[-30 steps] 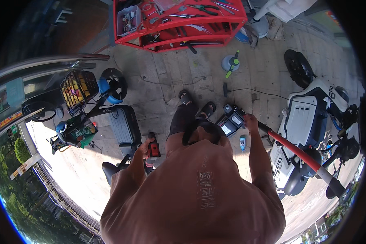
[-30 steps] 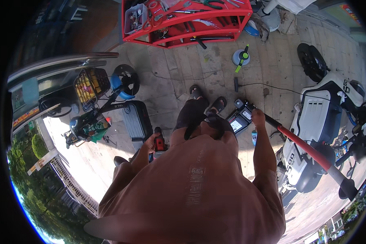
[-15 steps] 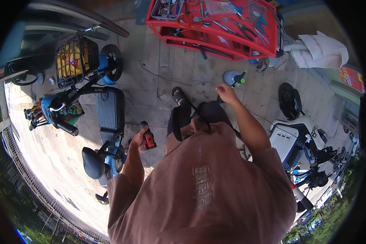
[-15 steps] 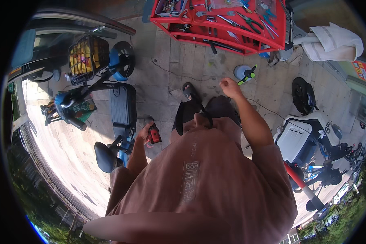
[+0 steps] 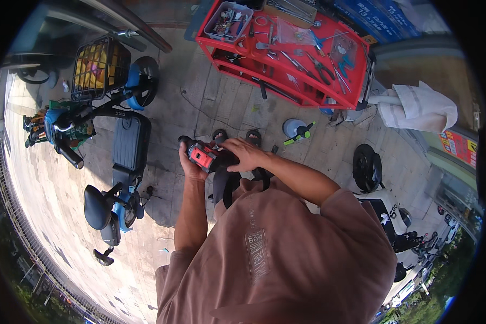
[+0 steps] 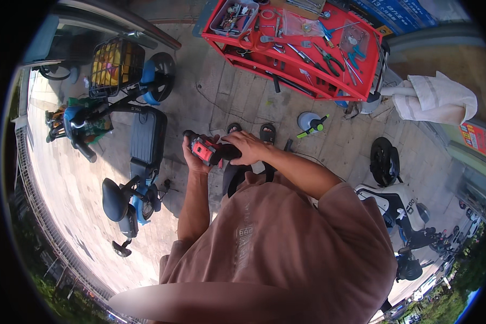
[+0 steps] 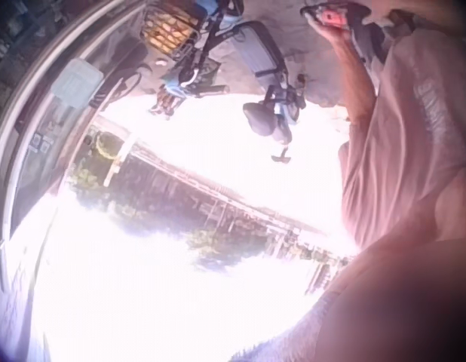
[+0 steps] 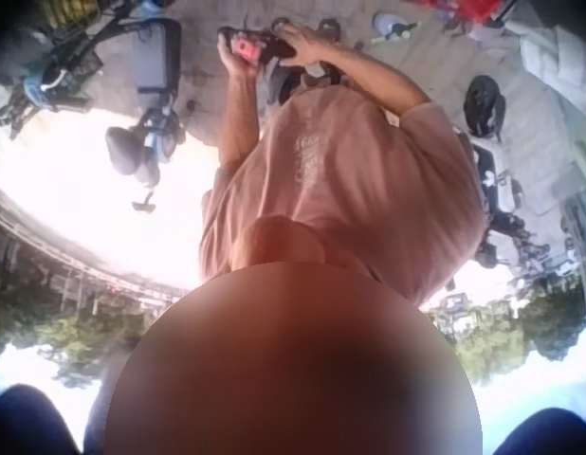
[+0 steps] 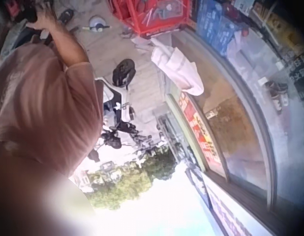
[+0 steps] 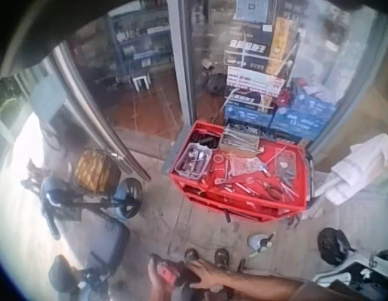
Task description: The person removes the seat cover of a blue electric scooter using a cordless drill, then manipulates the exposed wiring and battery connections inside the compartment. They use a drill to remove fasteners and handle wires with both hands.
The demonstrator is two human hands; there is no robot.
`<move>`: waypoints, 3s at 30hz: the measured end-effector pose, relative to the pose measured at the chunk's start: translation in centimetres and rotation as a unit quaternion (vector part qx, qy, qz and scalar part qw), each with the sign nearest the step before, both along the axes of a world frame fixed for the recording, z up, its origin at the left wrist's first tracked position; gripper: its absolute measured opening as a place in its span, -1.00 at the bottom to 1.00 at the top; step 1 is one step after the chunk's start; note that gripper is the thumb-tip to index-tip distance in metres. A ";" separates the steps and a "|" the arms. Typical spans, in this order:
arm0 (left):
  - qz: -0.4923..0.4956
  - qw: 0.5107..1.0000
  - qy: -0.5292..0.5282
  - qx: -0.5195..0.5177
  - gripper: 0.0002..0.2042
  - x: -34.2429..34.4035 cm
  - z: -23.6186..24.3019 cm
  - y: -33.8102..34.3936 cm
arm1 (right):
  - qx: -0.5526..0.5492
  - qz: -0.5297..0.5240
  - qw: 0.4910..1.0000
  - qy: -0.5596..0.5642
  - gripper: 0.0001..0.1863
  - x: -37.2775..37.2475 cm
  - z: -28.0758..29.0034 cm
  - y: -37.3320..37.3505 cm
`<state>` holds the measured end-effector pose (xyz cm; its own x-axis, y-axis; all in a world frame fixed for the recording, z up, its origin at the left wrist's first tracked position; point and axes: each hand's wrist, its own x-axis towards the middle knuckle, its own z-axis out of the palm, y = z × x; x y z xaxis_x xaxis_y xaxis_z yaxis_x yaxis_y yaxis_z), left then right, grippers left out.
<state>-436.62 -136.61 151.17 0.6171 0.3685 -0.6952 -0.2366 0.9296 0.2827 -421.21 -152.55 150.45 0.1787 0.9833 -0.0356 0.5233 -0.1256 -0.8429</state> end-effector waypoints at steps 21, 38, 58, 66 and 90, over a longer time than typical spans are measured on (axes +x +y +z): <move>-0.466 0.832 0.185 0.236 -0.51 15.3 2.0 0.0 | -0.280 -0.223 0.932 0.048 -0.47 14.0 -0.4 -13.2; -0.444 0.537 0.166 0.698 -0.85 36.3 -0.2 17.6 | -0.180 -0.802 0.436 0.367 -0.80 -6.0 -3.3 -22.1; -0.505 -0.025 -0.234 0.830 -0.80 61.1 -5.7 -6.6 | -0.182 -0.899 0.225 0.330 -0.85 -10.5 2.8 -7.3; -0.468 0.247 -0.362 0.767 -0.86 61.0 -2.6 -7.9 | -0.204 -0.898 0.312 0.233 -0.66 -12.0 3.8 -8.0; -0.780 0.464 -0.242 0.342 -0.71 42.9 10.7 2.6 | 0.055 -0.567 0.745 0.347 -0.70 14.4 14.4 -9.8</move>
<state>-393.74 -134.00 161.90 0.5262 -0.7580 -0.3855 0.3844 -0.1924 0.9029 -406.77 -162.37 164.86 0.8726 0.2188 -0.4367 -0.4333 -0.0660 -0.8988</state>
